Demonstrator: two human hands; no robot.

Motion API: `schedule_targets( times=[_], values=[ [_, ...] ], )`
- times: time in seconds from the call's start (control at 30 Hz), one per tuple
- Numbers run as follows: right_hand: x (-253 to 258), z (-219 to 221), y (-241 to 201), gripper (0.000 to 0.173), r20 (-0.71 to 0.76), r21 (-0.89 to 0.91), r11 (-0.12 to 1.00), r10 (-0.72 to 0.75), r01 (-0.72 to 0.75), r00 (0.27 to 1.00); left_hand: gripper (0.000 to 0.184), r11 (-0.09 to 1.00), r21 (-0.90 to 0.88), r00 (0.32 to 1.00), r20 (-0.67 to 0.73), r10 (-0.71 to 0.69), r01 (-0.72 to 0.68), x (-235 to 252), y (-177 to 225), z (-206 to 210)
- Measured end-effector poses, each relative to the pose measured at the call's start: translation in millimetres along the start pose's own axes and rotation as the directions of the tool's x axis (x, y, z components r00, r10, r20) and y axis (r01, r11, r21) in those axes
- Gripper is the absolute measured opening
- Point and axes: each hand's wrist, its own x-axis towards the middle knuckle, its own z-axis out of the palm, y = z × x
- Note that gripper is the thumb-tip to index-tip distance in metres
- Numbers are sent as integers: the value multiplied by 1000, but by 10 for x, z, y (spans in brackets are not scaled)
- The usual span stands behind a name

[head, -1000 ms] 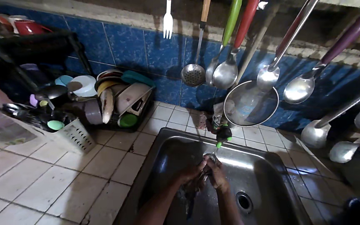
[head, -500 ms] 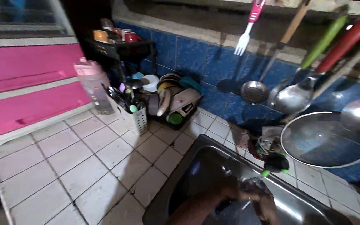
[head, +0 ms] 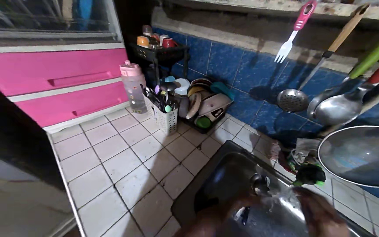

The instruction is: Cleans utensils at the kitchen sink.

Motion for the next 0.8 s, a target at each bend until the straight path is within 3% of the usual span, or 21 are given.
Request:
schedule_targets(
  times=[0.07, 0.13, 0.2, 0.33, 0.4, 0.5, 0.6, 0.67, 0.73, 0.8],
  values=[
    [177, -254, 109, 31, 23, -276, 941, -198, 196, 980, 50, 977, 168, 991, -58, -123, 131, -178, 164, -77],
    [355, -408, 354, 46, 156, -443, 837, -281, 321, 947, 56, 964, 228, 988, -95, -119, 138, -372, 260, -104],
    [493, -513, 574, 54, 277, -461, 782, -323, 420, 905, 56, 970, 225, 993, -97, -73, 94, -565, 334, -152],
    [753, -628, 717, 41, 402, -309, 802, -378, 512, 834, 44, 999, -6, 991, -124, -53, 53, -708, 263, -241],
    [824, -558, 783, 40, 442, -288, 832, -323, 473, 837, 37, 992, -124, 991, -120, -50, 35, -773, 252, -321],
    [890, -607, 532, 41, 505, -348, 860, -163, 372, 848, 34, 976, -215, 997, -61, -56, 42, -869, 311, -463],
    [866, -603, 299, 38, 457, -469, 814, -110, 344, 882, 20, 985, -159, 996, -52, -70, 61, -1004, 472, -605],
    [747, -529, -10, 37, 363, -504, 823, -72, 261, 929, 26, 992, -115, 998, -40, -51, 46, -1076, 572, -729],
    [578, -314, -436, 33, 258, -359, 929, 9, 88, 966, 27, 989, -146, 998, -63, 29, -38, -1126, 617, -864],
    [418, -32, -983, 43, 320, 26, 980, 178, -196, 931, 28, 983, -154, 994, -49, 96, -103, -1248, 707, -1054]
  ],
)
